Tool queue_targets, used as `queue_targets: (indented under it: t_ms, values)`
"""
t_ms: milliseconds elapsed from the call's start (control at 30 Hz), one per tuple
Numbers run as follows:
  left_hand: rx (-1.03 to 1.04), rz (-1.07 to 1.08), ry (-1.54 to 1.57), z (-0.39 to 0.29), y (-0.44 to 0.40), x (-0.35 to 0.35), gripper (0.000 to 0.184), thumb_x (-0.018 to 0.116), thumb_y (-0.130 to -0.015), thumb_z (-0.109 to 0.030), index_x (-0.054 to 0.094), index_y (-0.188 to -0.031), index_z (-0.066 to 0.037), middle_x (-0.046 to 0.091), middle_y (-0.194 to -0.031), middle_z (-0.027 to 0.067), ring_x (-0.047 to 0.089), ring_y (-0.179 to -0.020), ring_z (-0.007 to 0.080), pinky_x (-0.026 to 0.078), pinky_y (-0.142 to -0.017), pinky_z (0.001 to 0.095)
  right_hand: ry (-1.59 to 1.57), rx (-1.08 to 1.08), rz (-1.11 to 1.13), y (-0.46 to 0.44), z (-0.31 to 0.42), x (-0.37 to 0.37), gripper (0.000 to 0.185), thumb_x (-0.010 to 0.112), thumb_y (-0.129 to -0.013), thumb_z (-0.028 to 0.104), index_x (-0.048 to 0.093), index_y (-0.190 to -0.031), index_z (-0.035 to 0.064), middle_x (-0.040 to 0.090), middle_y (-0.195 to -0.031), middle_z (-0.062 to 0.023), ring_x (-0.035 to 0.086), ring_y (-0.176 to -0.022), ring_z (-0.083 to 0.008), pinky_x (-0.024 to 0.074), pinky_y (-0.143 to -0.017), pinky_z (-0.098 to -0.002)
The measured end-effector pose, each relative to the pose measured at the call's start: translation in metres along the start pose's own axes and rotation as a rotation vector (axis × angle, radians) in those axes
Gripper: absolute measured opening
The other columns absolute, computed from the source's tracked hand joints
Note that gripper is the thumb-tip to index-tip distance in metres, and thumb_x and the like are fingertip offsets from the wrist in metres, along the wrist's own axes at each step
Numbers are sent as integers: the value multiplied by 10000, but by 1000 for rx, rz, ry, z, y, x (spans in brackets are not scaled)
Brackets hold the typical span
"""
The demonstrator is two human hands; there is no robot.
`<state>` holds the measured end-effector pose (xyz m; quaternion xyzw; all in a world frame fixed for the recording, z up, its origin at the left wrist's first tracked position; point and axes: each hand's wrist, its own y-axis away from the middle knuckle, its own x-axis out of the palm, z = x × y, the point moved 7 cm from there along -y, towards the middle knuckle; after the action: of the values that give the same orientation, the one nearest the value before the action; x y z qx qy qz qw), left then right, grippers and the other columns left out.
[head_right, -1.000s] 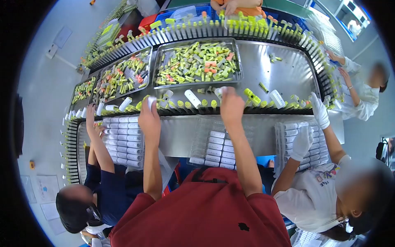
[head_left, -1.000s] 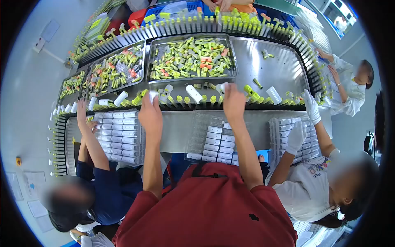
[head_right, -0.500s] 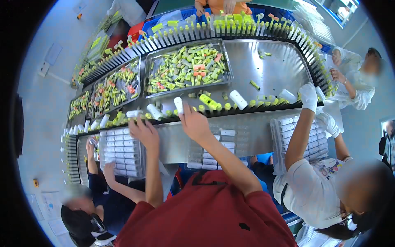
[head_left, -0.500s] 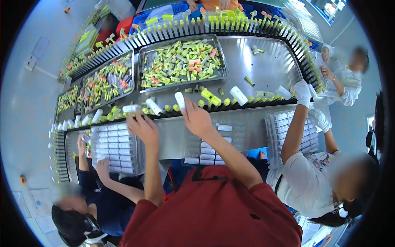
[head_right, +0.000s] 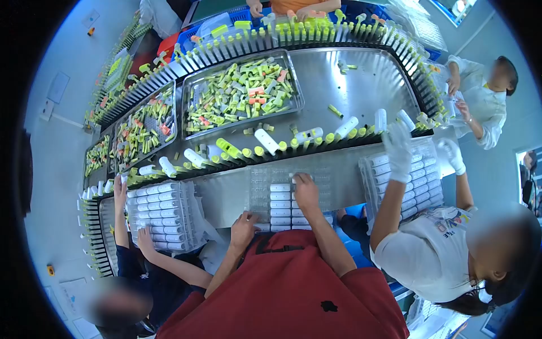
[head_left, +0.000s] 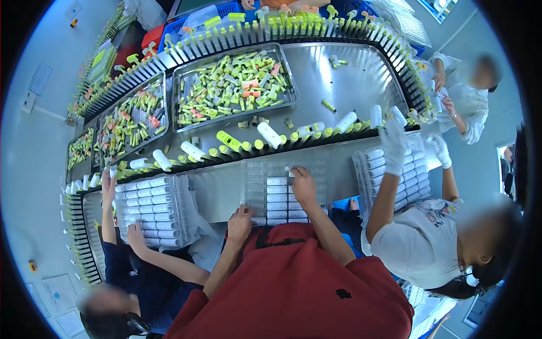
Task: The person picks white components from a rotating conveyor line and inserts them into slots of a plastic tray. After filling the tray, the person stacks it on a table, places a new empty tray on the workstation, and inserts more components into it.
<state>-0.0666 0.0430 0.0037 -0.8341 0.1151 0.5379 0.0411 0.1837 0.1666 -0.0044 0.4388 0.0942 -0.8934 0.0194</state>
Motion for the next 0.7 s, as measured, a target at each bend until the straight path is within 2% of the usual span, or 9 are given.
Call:
queue_targets:
  t_ms: [100, 200, 300, 400, 500, 600, 667, 700]
  values:
    - [15, 76, 73, 6, 10, 5, 366, 844, -784, -157, 727, -1130, -143, 612, -1257, 118, 663, -1126, 333, 571, -905, 483, -3, -4, -96, 1, 7, -6, 287, 644, -890, 11, 698, -1171, 11, 699, -1255, -158, 636, -1200, -368, 527, -1031, -475]
    - [128, 54, 1, -7, 12, -1, 347, 818, -815, -164, 730, -1150, -140, 607, -1286, 139, 623, -1213, 347, 544, -974, 490, 16, 21, -120, -3, 12, -2, 289, 705, -866, 13, 710, -1155, 18, 703, -1236, -151, 628, -1200, -366, 512, -1039, -477]
    - [204, 3, -31, -15, 10, -5, 332, 765, -842, -146, 703, -1165, -100, 564, -1306, 158, 566, -1277, 369, 489, -1041, 540, 42, 40, -61, -9, 7, 1, 320, 774, -832, 48, 738, -1150, 49, 696, -1176, -126, 614, -1179, -349, 486, -1038, -480]
    - [255, -104, -230, -26, 6, -18, 355, 689, -965, -179, 640, -1301, -75, 641, -1234, 170, 652, -1152, 377, 534, -951, 517, 113, 3, -77, -11, 6, 0, 337, 804, -816, 83, 761, -1150, 88, 671, -1123, -95, 600, -1135, -329, 468, -1013, -480]
    - [-71, 182, 339, -12, -11, -29, 359, 615, -1031, -183, 573, -1350, -24, 695, -1086, 197, 701, -1025, 427, 551, -896, 522, 81, 0, -66, -13, 1, 5, 323, 805, -817, 92, 779, -1139, 116, 647, -1108, -76, 585, -1115, -310, 443, -999, -485]
    - [-122, -116, 672, -38, -56, -109, 364, 582, -1061, -191, 550, -1371, -3, 717, -1011, 235, 712, -933, 470, 566, -830, 518, 59, -29, -119, -6, 1, 5, 316, 793, -834, 94, 771, -1148, 107, 640, -1134, -81, 586, -1118, -314, 443, -987, -490]
    - [23, -482, 382, -58, -85, -178, 405, 616, -1044, -194, 547, -1404, -22, 718, -1065, 242, 709, -974, 461, 567, -807, 516, 64, -26, -160, -2, 3, 5, 309, 783, -845, 96, 766, -1154, 104, 633, -1142, -88, 583, -1120, -319, 440, -986, -492]
    - [129, -647, 209, -60, -98, -198, 470, 689, -1006, -239, 563, -1413, -40, 720, -1087, 218, 713, -952, 441, 565, -778, 518, 65, -26, -175, 1, 5, 5, 306, 777, -850, 98, 764, -1156, 102, 629, -1146, -92, 582, -1121, -322, 438, -986, -494]
